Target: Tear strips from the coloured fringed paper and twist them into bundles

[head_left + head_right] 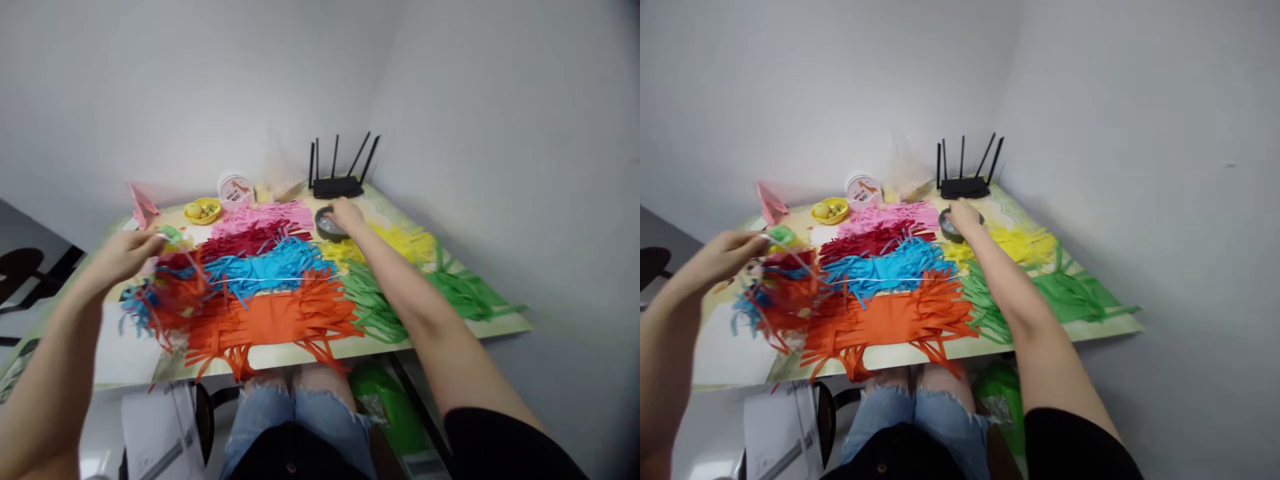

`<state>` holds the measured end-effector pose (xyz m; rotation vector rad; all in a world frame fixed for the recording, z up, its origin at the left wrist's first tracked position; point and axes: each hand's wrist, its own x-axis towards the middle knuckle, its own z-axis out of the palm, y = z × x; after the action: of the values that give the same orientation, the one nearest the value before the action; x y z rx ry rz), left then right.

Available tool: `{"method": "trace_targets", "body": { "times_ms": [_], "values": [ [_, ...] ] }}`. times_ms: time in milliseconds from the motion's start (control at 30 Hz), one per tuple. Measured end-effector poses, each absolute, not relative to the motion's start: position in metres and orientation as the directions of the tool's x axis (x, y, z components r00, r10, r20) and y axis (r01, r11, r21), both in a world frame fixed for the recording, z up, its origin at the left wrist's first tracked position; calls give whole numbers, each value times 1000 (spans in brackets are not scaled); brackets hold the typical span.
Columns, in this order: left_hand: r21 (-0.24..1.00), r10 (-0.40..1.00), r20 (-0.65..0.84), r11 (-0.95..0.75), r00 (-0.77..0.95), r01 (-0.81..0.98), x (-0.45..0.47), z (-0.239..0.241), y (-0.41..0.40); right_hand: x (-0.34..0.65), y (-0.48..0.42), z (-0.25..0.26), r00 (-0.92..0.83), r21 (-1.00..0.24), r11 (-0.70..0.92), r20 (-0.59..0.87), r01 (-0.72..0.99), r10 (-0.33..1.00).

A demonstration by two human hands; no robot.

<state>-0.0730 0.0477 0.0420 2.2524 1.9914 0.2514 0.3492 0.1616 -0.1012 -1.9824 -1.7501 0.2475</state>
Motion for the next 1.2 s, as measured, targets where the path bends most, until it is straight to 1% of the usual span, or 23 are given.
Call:
{"method": "trace_targets", "body": {
  "times_ms": [67,100,133,167,200,233,333,400,467,500,600,667,700,767,833,900,933,967,1000,1067,1100,1133,1200],
  "values": [
    [240,969,-12,-238,248,941,-50,30,57,301,145,-79,-23,-508,155,256,847,966],
    [258,949,-36,-295,314,920,-38,24,62,276,133,-68,-190,-582,368,344,725,919],
    [282,930,-51,-336,364,898,-27,18,67,252,119,-59,-313,-640,507,400,577,861],
    [308,911,-69,-368,406,877,-17,12,71,231,106,-51,-409,-679,567,403,466,819],
    [330,894,-87,-390,439,860,-8,7,74,213,93,-45,-476,-714,575,375,400,796],
    [346,881,-98,-406,463,846,0,3,76,199,83,-41,-513,-739,551,324,388,795],
    [382,842,-97,-460,530,801,11,-4,76,188,70,-37,-565,-796,405,97,451,820],
    [416,824,-68,-489,562,767,3,-3,73,203,72,-34,-615,-835,341,4,433,789],
    [433,845,-15,-476,534,766,-17,4,71,230,77,-29,-639,-876,308,0,370,769],
    [424,869,19,-454,494,783,-31,8,70,246,80,-26,-615,-894,286,15,346,789],
    [315,941,117,-339,318,886,-75,26,67,289,87,-20,-439,-928,222,73,299,896],
    [234,961,132,-268,243,934,-96,36,64,307,89,-20,-368,-940,191,78,282,926],
    [214,966,107,-254,236,943,-102,40,63,312,89,-22,-356,-944,181,75,276,931],
    [203,961,-5,-269,276,941,-104,42,62,314,89,-25,-384,-943,157,33,295,923],
    [199,944,-113,-284,310,938,-100,40,62,311,87,-27,-454,-919,125,-64,374,889],
    [182,941,-146,-277,305,943,-96,38,64,308,85,-27,-511,-881,102,-171,462,843],
    [182,942,-144,-277,304,943,-95,38,64,308,84,-26,-525,-873,99,-192,477,829],
    [196,939,-144,-284,314,939,-96,39,63,308,83,-24,-531,-882,104,-179,460,828],
    [225,932,-147,-294,331,929,-97,41,61,310,82,-22,-528,-902,118,-134,416,838],
    [318,914,-160,-309,372,896,-102,44,56,313,79,-19,-501,-941,165,-6,295,865],
    [366,907,-166,-307,386,879,-104,44,53,314,77,-18,-488,-949,180,32,259,873],
    [399,901,-181,-300,395,867,-106,41,51,314,76,-19,-484,-950,179,35,255,875],
    [412,884,-237,-285,404,866,-106,31,47,313,74,-22,-489,-943,142,-25,301,872]
  ]
}}
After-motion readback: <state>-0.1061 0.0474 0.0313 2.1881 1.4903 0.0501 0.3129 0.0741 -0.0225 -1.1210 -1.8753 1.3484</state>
